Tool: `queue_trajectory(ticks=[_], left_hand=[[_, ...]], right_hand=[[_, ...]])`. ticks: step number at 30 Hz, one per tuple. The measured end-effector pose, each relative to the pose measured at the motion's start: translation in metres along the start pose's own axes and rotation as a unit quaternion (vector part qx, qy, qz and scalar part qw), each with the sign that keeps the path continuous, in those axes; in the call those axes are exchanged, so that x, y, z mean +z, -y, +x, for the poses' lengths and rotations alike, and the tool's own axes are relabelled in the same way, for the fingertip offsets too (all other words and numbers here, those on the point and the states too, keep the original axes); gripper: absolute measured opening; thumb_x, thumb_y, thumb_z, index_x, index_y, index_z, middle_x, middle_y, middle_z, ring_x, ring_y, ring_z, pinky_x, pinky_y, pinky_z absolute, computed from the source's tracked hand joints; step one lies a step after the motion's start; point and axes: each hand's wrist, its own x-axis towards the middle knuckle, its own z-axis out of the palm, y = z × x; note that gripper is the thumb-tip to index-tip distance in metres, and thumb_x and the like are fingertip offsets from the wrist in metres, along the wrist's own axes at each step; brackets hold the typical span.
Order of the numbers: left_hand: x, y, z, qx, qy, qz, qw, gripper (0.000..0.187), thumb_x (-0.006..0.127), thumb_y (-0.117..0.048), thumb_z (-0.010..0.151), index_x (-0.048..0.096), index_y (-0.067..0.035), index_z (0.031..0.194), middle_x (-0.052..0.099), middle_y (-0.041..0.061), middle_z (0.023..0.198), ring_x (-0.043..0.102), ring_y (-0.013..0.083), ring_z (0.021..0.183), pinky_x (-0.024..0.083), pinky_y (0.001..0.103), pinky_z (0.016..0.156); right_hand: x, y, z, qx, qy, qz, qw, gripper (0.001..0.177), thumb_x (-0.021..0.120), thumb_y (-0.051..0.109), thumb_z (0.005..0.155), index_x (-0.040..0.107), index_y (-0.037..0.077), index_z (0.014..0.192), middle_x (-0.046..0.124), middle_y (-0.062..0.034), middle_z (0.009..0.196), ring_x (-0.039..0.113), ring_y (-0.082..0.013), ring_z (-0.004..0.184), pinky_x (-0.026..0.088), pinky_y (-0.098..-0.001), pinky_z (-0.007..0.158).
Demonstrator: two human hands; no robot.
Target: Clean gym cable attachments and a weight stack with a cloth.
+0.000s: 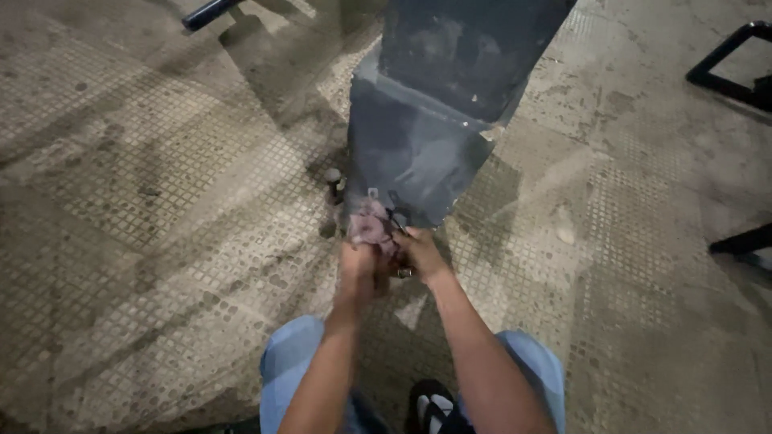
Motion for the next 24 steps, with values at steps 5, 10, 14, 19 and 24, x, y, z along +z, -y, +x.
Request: queue_trajectory(ticks=[5,10,14,19,24], left_hand=[[0.021,-0.058,-0.062,0.058,0.085,-0.407,0.907,0.020,0.060,-0.020,0.102,0.071,-0.011,0.116,0.065,-0.001,0.090,0.061,0.0088,0.076,0.049,0.026,0.063],[0.015,-0.040,-0.060,0.076,0.077,-0.208,0.972,0.025,0.057,-0.023,0.103,0.068,-0.003,0.090,0.057,0.003,0.062,0.048,0.0116,0.045,0.037,0.029,0.040],[0.017,-0.013,-0.041,0.017,0.019,-0.176,0.984,0.014,0.054,-0.007,0.090,0.065,0.002,0.087,0.060,0.005,0.064,0.053,0.0162,0.046,0.038,0.033,0.038],[0.011,-0.029,-0.044,0.132,0.015,-0.173,0.976,0.025,0.052,-0.013,0.099,0.071,0.002,0.093,0.065,0.003,0.082,0.060,0.0138,0.070,0.049,0.032,0.057],[0.004,-0.035,-0.022,0.326,0.107,-0.184,0.921,0.015,0.062,-0.014,0.101,0.069,-0.002,0.105,0.069,0.009,0.121,0.065,0.0180,0.104,0.054,0.032,0.090]], right_hand=[[-0.019,-0.024,0.015,-0.060,0.010,-0.017,0.998,0.021,0.063,0.022,0.103,0.066,0.007,0.088,0.059,0.0027,0.073,0.050,-0.0099,0.059,0.037,-0.0281,0.051],[-0.019,-0.021,0.017,-0.003,-0.028,0.005,1.000,0.019,0.058,0.018,0.097,0.062,0.011,0.080,0.052,0.0027,0.064,0.043,-0.0105,0.048,0.032,-0.0281,0.044],[-0.015,-0.019,0.016,-0.027,-0.037,-0.025,0.999,0.021,0.056,0.019,0.096,0.066,0.007,0.082,0.058,0.0008,0.067,0.052,-0.0128,0.053,0.040,-0.0291,0.048],[-0.015,-0.021,0.011,-0.042,0.014,-0.008,0.999,0.016,0.061,0.019,0.094,0.067,0.007,0.086,0.062,0.0010,0.074,0.058,-0.0121,0.064,0.048,-0.0301,0.058],[0.003,0.003,0.000,-0.002,0.000,0.002,1.000,0.016,0.064,0.021,0.089,0.070,0.006,0.085,0.065,-0.0021,0.076,0.062,-0.0152,0.065,0.049,-0.0314,0.059]])
